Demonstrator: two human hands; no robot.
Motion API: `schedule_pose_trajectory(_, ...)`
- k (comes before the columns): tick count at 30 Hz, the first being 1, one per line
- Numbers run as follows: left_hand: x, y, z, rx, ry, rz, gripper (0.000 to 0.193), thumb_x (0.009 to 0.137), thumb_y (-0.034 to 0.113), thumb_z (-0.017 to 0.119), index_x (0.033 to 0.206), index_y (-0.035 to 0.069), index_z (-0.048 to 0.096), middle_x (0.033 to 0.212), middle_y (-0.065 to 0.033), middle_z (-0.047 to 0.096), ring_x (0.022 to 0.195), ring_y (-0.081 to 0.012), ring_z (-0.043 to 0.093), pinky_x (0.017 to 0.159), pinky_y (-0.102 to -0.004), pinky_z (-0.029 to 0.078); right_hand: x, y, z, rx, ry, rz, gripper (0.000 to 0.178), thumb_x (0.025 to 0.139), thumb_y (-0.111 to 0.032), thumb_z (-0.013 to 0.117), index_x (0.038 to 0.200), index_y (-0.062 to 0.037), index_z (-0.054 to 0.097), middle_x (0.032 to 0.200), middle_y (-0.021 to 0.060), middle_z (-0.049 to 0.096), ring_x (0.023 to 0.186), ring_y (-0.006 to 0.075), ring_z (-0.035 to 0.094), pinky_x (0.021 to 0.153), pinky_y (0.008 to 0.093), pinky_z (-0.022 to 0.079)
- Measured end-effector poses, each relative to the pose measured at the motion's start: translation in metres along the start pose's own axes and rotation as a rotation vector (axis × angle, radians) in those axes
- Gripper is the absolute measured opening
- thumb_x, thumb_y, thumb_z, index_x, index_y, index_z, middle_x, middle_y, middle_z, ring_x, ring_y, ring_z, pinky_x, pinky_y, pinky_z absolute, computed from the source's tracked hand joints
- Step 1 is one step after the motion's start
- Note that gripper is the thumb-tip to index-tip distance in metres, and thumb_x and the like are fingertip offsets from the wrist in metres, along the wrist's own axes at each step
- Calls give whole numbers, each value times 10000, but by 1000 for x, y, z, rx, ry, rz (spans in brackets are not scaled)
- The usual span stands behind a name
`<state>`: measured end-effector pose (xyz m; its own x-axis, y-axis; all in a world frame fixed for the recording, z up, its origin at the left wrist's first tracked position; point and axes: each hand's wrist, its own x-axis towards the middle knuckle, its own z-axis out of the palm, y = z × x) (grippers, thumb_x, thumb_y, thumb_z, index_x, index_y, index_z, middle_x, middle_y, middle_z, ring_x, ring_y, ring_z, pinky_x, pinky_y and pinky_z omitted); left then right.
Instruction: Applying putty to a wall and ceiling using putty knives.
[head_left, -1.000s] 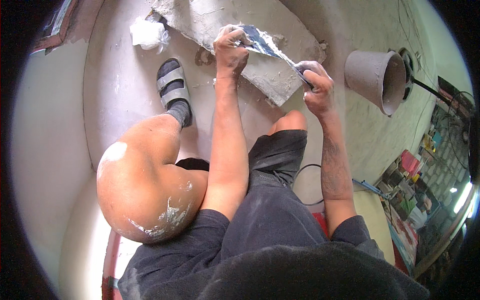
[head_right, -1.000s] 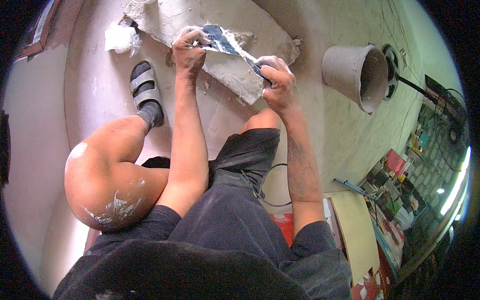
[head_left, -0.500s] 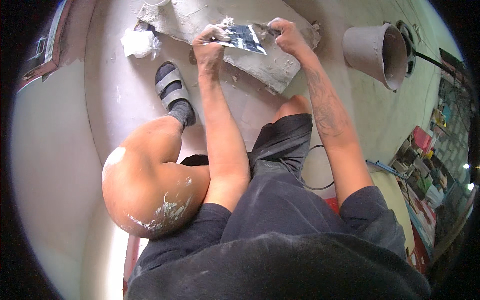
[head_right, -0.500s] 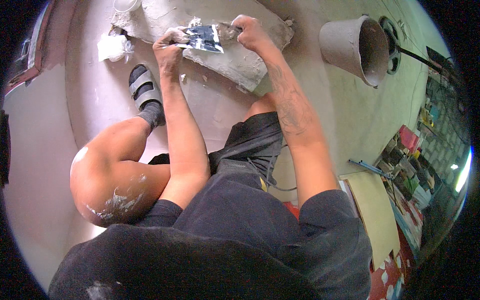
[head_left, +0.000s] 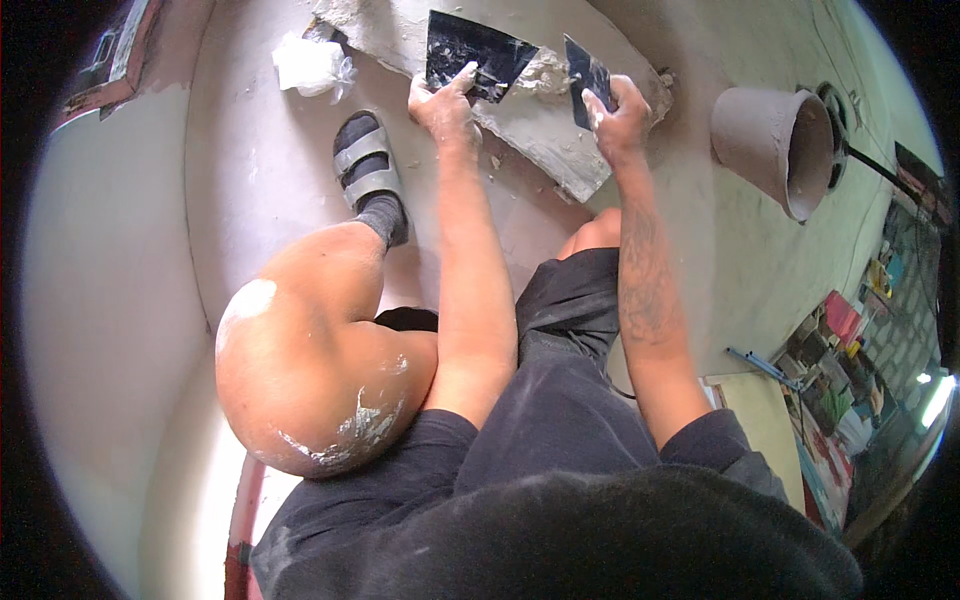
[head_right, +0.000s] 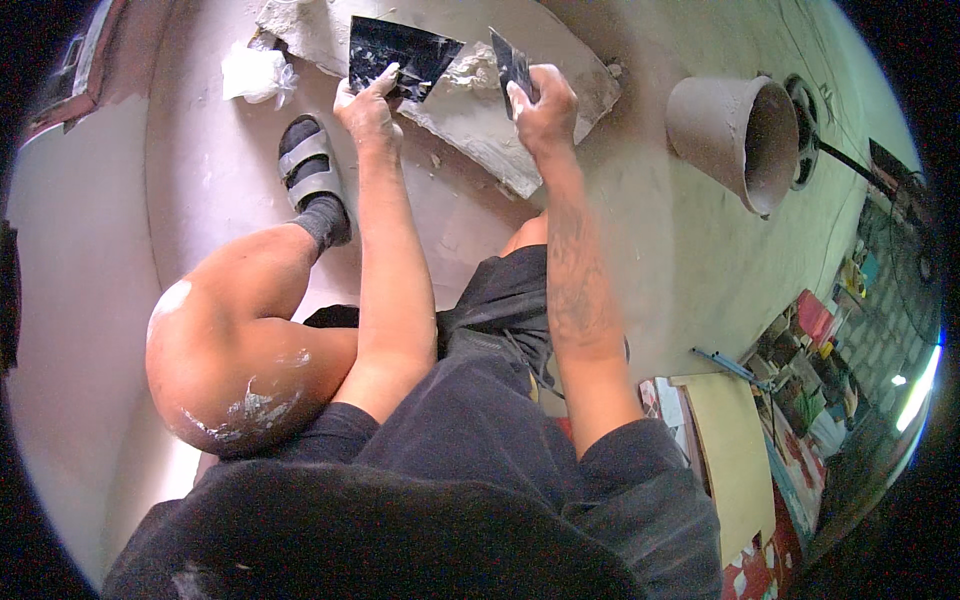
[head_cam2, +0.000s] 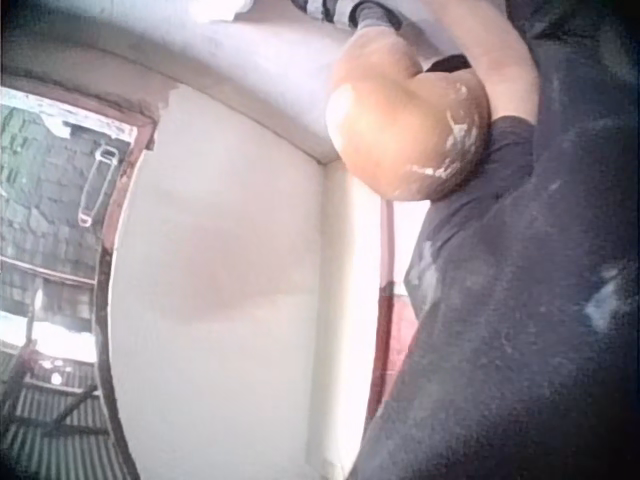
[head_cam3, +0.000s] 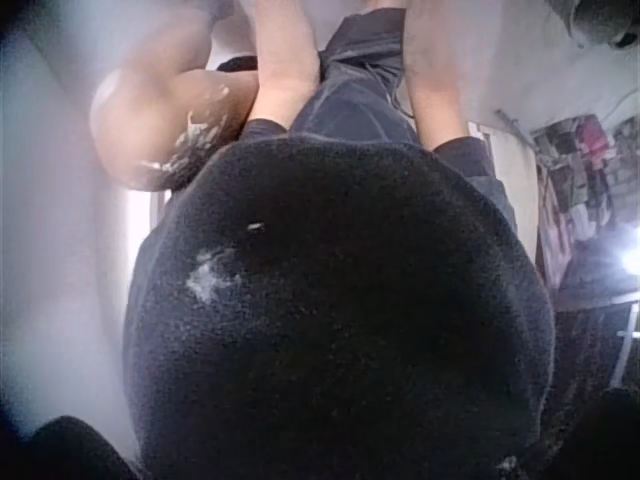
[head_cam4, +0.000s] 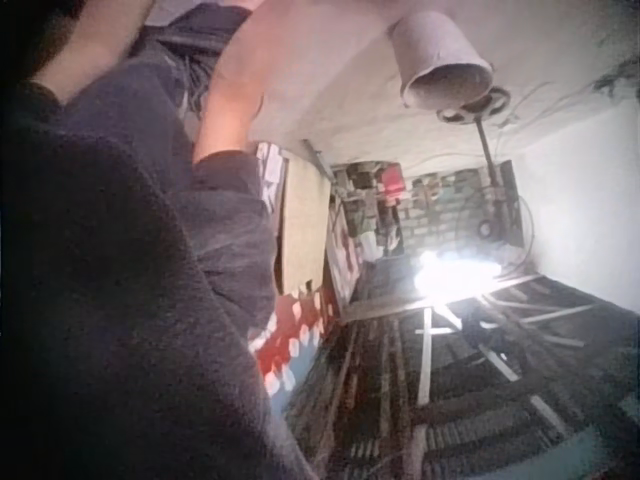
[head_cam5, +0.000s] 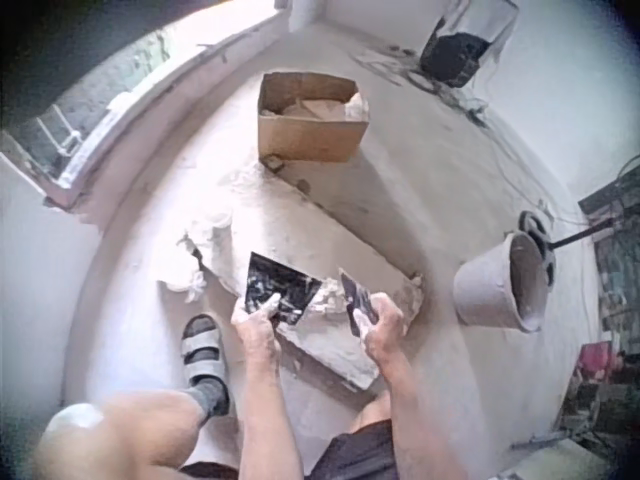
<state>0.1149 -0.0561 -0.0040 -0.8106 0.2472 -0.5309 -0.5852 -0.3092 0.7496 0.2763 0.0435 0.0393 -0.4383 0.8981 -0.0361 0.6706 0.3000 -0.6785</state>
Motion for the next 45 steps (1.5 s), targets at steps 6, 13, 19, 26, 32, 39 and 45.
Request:
schedule_pose_trajectory(6,13,10,-10,228,186,291,292,564,-128,699,760,-17,513,718,-55,577,605,-135,556,546,-279,479,-50,-56,6,-62,-72,-433,143,655,58,568,772,-23,558,911,125,575,819,303,565,689,365,466)
schedule_pose_trajectory(13,-9,81,12,-151,402,326,293,651,-135,576,928,-53,524,873,-124,583,713,-210,599,618,-329,535,-87,-19,79,-261,-236,-516,143,563,12,559,664,-41,473,879,186,505,862,373,490,730,451,403)
schedule_pose_trajectory(19,-5,78,6,-196,449,312,325,621,-137,603,940,-96,560,912,-151,593,726,-246,610,659,-375,545,-76,-25,156,-286,-63,-443,92,601,-85,582,613,-67,493,896,198,502,761,378,539,643,444,449)
schedule_pose_trajectory(26,-1,81,6,-202,470,297,318,619,-132,608,932,-112,555,912,-166,595,714,-249,614,653,-371,543,-55,-22,185,-477,-96,-251,44,655,-104,572,619,-81,565,922,146,532,750,292,566,615,404,439)
schedule_pose_trajectory(32,-3,83,11,-223,459,276,330,640,-135,568,956,-48,528,913,-132,585,736,-231,608,665,-331,551,21,-13,134,-407,-64,-108,131,676,-112,573,770,-62,647,976,178,556,855,337,599,742,438,474)
schedule_pose_trajectory(39,-4,78,17,-236,418,261,285,622,-145,588,880,-29,548,860,-98,595,722,-202,600,662,-303,529,52,-9,45,-245,-187,-3,255,652,-103,584,895,-48,641,893,201,610,888,344,598,792,392,473)
schedule_pose_trajectory(45,-5,74,15,-206,327,243,378,635,-147,582,995,-46,523,938,-133,580,752,-244,616,705,-354,558,45,-9,24,-331,-255,47,300,680,-51,596,979,-74,594,938,189,600,936,322,584,803,381,464)
